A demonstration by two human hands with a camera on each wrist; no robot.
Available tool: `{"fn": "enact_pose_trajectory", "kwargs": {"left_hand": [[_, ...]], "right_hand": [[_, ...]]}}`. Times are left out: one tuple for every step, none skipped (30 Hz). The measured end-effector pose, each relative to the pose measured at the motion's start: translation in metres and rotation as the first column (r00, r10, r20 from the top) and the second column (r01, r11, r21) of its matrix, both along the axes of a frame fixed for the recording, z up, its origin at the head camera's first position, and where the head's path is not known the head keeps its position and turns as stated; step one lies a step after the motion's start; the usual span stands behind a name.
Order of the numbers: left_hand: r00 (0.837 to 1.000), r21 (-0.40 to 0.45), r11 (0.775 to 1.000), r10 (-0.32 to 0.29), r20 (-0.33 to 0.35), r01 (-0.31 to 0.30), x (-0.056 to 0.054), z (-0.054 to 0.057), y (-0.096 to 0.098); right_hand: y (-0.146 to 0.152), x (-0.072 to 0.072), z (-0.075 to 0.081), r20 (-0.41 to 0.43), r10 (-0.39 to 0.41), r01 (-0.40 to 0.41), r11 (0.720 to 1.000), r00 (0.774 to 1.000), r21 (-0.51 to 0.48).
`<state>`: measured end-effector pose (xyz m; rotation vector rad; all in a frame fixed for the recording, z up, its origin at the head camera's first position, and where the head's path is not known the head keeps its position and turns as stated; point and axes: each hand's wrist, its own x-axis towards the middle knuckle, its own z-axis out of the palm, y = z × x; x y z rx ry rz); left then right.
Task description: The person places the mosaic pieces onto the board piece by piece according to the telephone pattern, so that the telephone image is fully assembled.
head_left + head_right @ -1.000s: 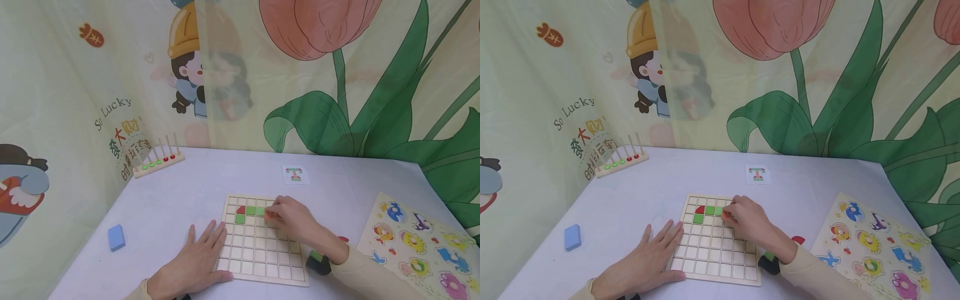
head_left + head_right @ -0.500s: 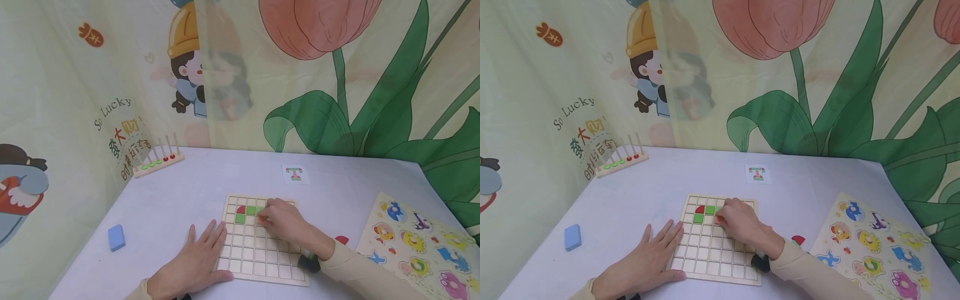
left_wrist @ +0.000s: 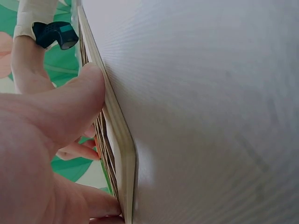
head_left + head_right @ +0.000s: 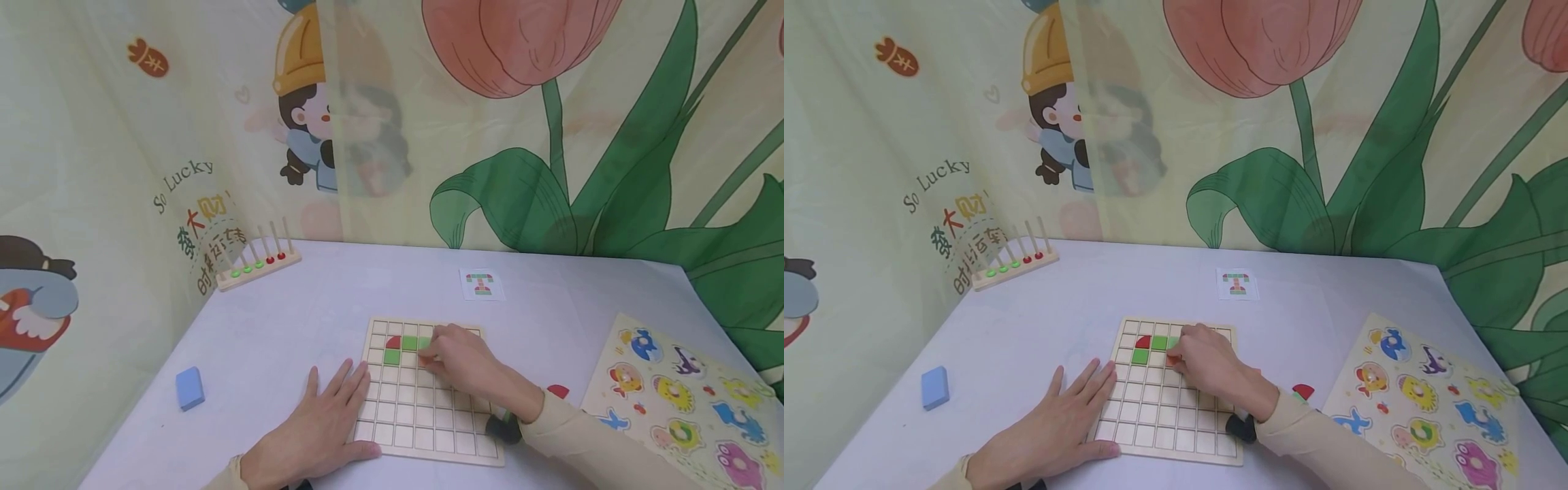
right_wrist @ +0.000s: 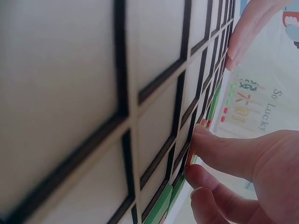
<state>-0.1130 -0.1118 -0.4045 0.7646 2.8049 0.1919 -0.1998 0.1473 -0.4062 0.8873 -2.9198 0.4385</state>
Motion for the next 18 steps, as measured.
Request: {"fn": "enact_pose_trajectory", "kwargs": {"left_hand": [[1.000,0.002,1.000,0.001,0.004,-0.001,0.000,0.000,0.000],[1.000,0.002,1.000,0.001,0.006,-0.001,0.000,0.000,0.000],[1.000,0.002,1.000,0.001,0.009,-0.001,0.000,0.000,0.000],[1.000,0.001,1.000,0.001,0.011,-0.001,0.000,0.000,0.000],[1.000,0.001,1.000,0.002,0.011,-0.002,0.000,0.000,0.000],[1.000,0.002,1.000,0.001,0.012,-0.001,0.000,0.000,0.000],[1.000,0.003,1.000,0.000,0.014,0.000,0.000,0.000,0.000],[1.000,0.005,1.000,0.000,0.015,0.000,0.000,0.000,0.000],[1.000,0.009,1.000,-0.001,0.017,0.001,0.000,0.000,0.000],[1.000,0.013,1.000,-0.002,0.018,0.001,0.000,0.000,0.000],[1.000,0.018,1.000,-0.002,0.018,0.002,0.000,-0.001,0.000],[1.000,0.019,1.000,-0.004,0.019,0.003,0.000,-0.001,0.000],[1.000,0.020,1.000,-0.004,0.018,0.003,0.000,-0.001,0.000],[1.000,0.020,1.000,-0.004,0.016,0.004,0.000,-0.001,0.000],[1.000,0.019,1.000,-0.005,0.012,0.005,0.000,-0.001,0.000],[1.000,0.017,1.000,-0.006,0.009,0.006,0.000,-0.001,0.000],[1.000,0.016,1.000,-0.007,0.005,0.007,0.000,-0.001,0.000],[1.000,0.015,1.000,-0.007,0.002,0.007,0.000,-0.002,0.000]], "right_hand": [[0.000,0.000,0.000,0.005,-0.002,0.002,1.000,1.000,0.000],[0.000,0.000,0.000,0.007,-0.003,0.003,1.000,1.000,0.000],[0.000,0.000,0.000,0.011,-0.003,0.003,1.000,1.000,0.000],[0.000,0.000,0.001,0.013,-0.001,0.001,1.000,1.000,-0.001],[0.000,0.000,0.001,0.014,-0.001,0.001,1.000,1.000,0.000],[0.001,0.000,0.001,0.011,-0.001,0.001,1.000,1.000,0.000],[0.001,0.001,0.001,0.007,-0.002,0.002,1.000,1.000,-0.002],[0.002,0.001,0.002,0.002,-0.003,0.003,1.000,1.000,-0.002],[0.003,0.001,0.002,-0.006,-0.005,0.005,1.000,1.000,-0.005],[0.005,0.001,0.003,-0.017,-0.007,0.007,1.000,1.000,-0.006],[0.008,0.002,0.004,-0.028,-0.013,0.013,1.000,1.000,-0.009],[0.010,0.003,0.005,-0.033,-0.024,0.023,1.000,0.999,-0.014],[0.014,0.004,0.006,-0.029,-0.037,0.036,0.999,0.999,-0.018],[0.018,0.005,0.008,-0.033,-0.047,0.046,0.999,0.998,-0.017],[0.022,0.006,0.010,-0.028,-0.064,0.064,0.998,0.998,-0.020],[0.026,0.008,0.011,-0.023,-0.080,0.079,0.997,0.997,-0.020],[0.031,0.009,0.012,-0.020,-0.092,0.091,0.996,0.996,-0.022],[0.036,0.011,0.014,-0.009,-0.110,0.110,0.994,0.994,-0.026]]}}
